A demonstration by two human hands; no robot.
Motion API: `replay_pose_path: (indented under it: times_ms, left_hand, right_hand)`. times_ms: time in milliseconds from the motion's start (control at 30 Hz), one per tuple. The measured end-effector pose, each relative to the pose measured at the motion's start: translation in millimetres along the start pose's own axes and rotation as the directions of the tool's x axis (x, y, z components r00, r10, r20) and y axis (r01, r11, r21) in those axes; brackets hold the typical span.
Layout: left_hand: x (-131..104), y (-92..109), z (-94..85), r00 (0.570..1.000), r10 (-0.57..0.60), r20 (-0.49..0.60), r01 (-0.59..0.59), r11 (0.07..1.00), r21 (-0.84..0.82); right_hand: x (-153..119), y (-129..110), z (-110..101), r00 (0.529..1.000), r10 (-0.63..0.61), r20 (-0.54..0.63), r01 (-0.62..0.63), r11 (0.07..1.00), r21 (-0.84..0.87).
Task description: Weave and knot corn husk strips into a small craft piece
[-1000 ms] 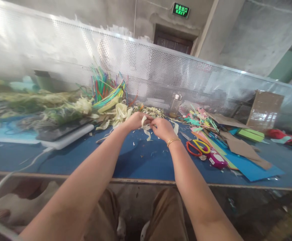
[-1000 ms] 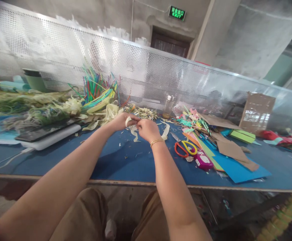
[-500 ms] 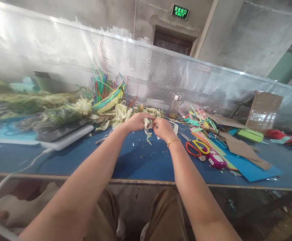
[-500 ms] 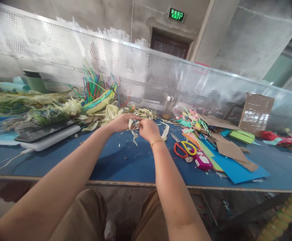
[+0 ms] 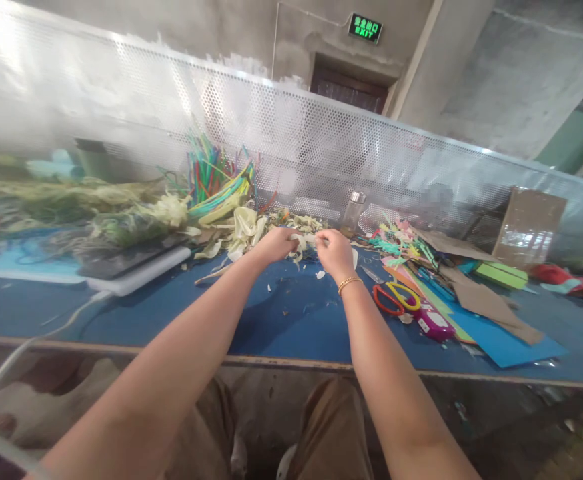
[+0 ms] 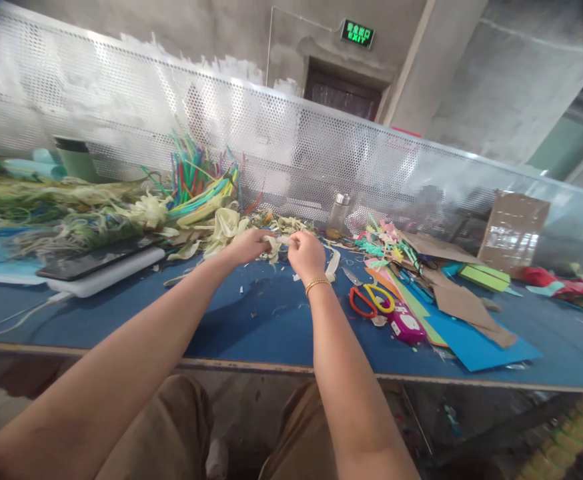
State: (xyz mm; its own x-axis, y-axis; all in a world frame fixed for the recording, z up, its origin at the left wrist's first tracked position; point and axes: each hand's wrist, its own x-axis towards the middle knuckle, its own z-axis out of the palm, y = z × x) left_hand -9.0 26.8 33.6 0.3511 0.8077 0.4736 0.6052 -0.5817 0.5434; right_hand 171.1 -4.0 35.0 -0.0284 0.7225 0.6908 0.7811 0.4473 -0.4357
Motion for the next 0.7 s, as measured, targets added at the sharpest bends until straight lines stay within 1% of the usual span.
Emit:
replay_pose_path:
  times_ms: [33, 67, 100, 167, 233, 300, 367, 433, 533, 600, 700]
  left_hand:
    - [-0.1, -0.1, 0.7, 0.999, -0.027, -0.018, 0.027, 1.000, -0.010]
    - [-0.4, 0.3, 1.5, 0.998, -0.046, -0.036, 0.045, 0.998, -0.035]
    - [-0.7, 1.1, 2.2, 0.997, -0.062, -0.054, 0.058, 0.996, -0.075]
    - [-1.3, 4.2, 3.9, 0.993, -0.089, -0.077, 0.073, 0.979, -0.188]
    - [-1.7, 8.8, 5.5, 0.991, -0.106, -0.080, 0.075, 0.945, -0.318]
    - [-2.2, 13.8, 6.5, 0.990, -0.126, -0.058, 0.089, 0.897, -0.432]
    - [-3.2, 18.6, 6.6, 0.988, -0.156, -0.014, 0.127, 0.853, -0.506]
    - [-5.0, 23.2, 6.0, 0.984, -0.174, 0.042, 0.169, 0.823, -0.543]
    - [-7.9, 29.6, 4.9, 0.978, -0.163, 0.133, 0.209, 0.800, -0.562]
    - [-9.2, 32.8, 4.0, 0.979, -0.138, 0.151, 0.200, 0.805, -0.559]
    - [-9.6, 34.8, 0.9, 0.993, -0.066, 0.097, 0.111, 0.795, -0.596]
  right_hand:
    - [1.4, 3.5, 1.7, 0.995, 0.061, -0.082, -0.055, 0.996, 0.071]
    - [2.7, 6.6, 3.4, 0.980, 0.139, -0.145, -0.115, 0.981, 0.158]
    - [3.8, 9.0, 5.2, 0.959, 0.222, -0.178, -0.172, 0.950, 0.259]
    - [4.8, 10.6, 8.9, 0.917, 0.363, -0.167, -0.253, 0.851, 0.461]
    - [4.5, 7.7, 12.7, 0.890, 0.443, -0.106, -0.293, 0.735, 0.612]
    - [3.2, 2.1, 16.4, 0.876, 0.480, -0.053, -0.310, 0.643, 0.700]
    - [1.8, -3.8, 19.6, 0.870, 0.493, -0.017, -0.321, 0.592, 0.740]
    - [0.6, -8.3, 21.6, 0.868, 0.496, 0.002, -0.327, 0.571, 0.753]
    - [-0.9, -12.6, 22.0, 0.869, 0.495, 0.009, -0.330, 0.566, 0.756]
    - [-1.4, -14.3, 21.1, 0.865, 0.501, 0.020, -0.339, 0.555, 0.759]
    - [-1.0, -13.9, 19.9, 0.855, 0.518, 0.036, -0.352, 0.527, 0.774]
